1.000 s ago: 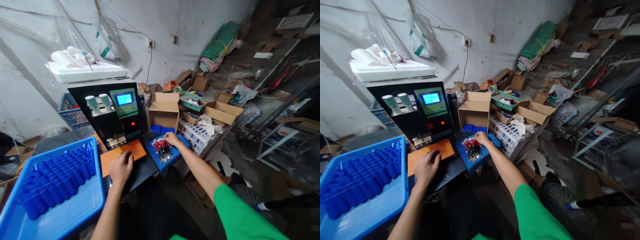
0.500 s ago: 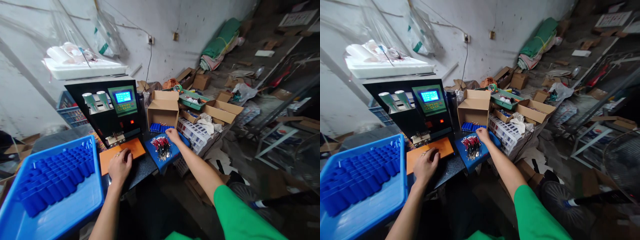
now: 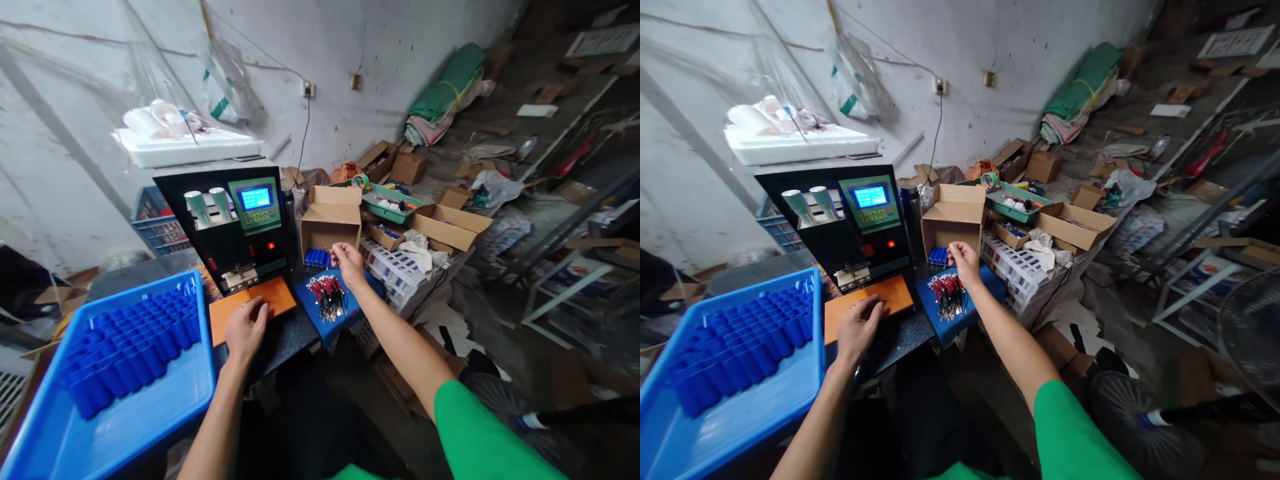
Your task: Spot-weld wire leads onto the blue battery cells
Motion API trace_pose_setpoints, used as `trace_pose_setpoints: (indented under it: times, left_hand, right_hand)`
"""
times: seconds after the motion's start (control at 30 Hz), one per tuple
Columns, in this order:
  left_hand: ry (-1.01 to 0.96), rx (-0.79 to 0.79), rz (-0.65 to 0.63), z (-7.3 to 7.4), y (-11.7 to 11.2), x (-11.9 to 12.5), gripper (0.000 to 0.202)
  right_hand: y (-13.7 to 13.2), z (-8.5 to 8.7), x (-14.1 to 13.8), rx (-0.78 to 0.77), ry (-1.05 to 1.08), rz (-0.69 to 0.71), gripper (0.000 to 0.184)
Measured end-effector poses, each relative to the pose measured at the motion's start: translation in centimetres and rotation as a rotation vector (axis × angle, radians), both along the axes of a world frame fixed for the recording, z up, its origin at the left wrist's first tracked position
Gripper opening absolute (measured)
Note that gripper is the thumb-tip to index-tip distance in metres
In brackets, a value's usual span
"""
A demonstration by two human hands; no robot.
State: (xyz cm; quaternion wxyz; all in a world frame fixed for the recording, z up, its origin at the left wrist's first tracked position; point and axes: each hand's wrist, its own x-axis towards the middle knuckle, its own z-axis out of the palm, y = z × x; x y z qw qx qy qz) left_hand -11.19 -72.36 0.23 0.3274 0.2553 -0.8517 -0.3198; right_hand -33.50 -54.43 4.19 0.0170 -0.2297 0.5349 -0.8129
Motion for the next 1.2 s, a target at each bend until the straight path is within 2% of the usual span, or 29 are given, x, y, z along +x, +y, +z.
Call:
trace_pose_setpoints:
  times: [0.1, 0.23, 0.33, 0.5, 0.6, 0.7, 0.8, 1.0, 1.1, 1.2]
  left_hand:
    - [0.186, 0.299, -0.098, 0.8, 1.7, 0.3, 0.047]
    - [0.212, 0.533, -0.233, 2.0, 4.8, 0.8, 0.053]
    - [0.203, 0.623, -0.279, 2.5, 6.3, 1.2, 0.052]
    - [0.257, 0.673, -0.226, 2.2, 6.6, 2.1, 0.041]
    - [0.291, 0.610, -0.180, 1.9, 6.1, 3.0, 0.035]
    - [0.263, 0.465, -0.129, 1.8, 5.4, 4.1, 0.029]
    - [0.189, 0.364, -0.121, 1.7, 5.2, 5.4, 0.028]
    - [0.140, 0.316, -0.106, 1.3, 5.1, 7.6, 0.025]
    - [0.112, 0.189, -0.049, 1.6, 3.2, 9.5, 0.021]
    - [-0.044, -0.069, 0.120, 2.2, -0.7, 12.3, 0.022]
  right_hand:
    - [-1.1, 0.2, 3.5, -0.121, -0.077, 0.190, 0.025]
    - [-2.6, -0.1, 8.2, -0.181, -0.187, 0.352, 0.024]
    - [-3.6, -0.6, 10.9, -0.178, -0.236, 0.393, 0.025]
    - [-4.7, -1.4, 13.3, -0.174, -0.265, 0.426, 0.027]
    - [-4.8, -1.8, 13.9, -0.121, -0.286, 0.453, 0.034]
    - [-4.6, -2.2, 14.7, 0.036, -0.205, 0.527, 0.039]
    - [-4.5, -2.6, 15.7, 0.190, -0.037, 0.565, 0.032]
    - [-4.8, -3.2, 17.1, 0.282, 0.055, 0.538, 0.028]
    - [-4.7, -3.5, 17.0, 0.305, 0.035, 0.484, 0.032]
    - [-4.4, -4.0, 16.6, 0.312, -0.015, 0.438, 0.036]
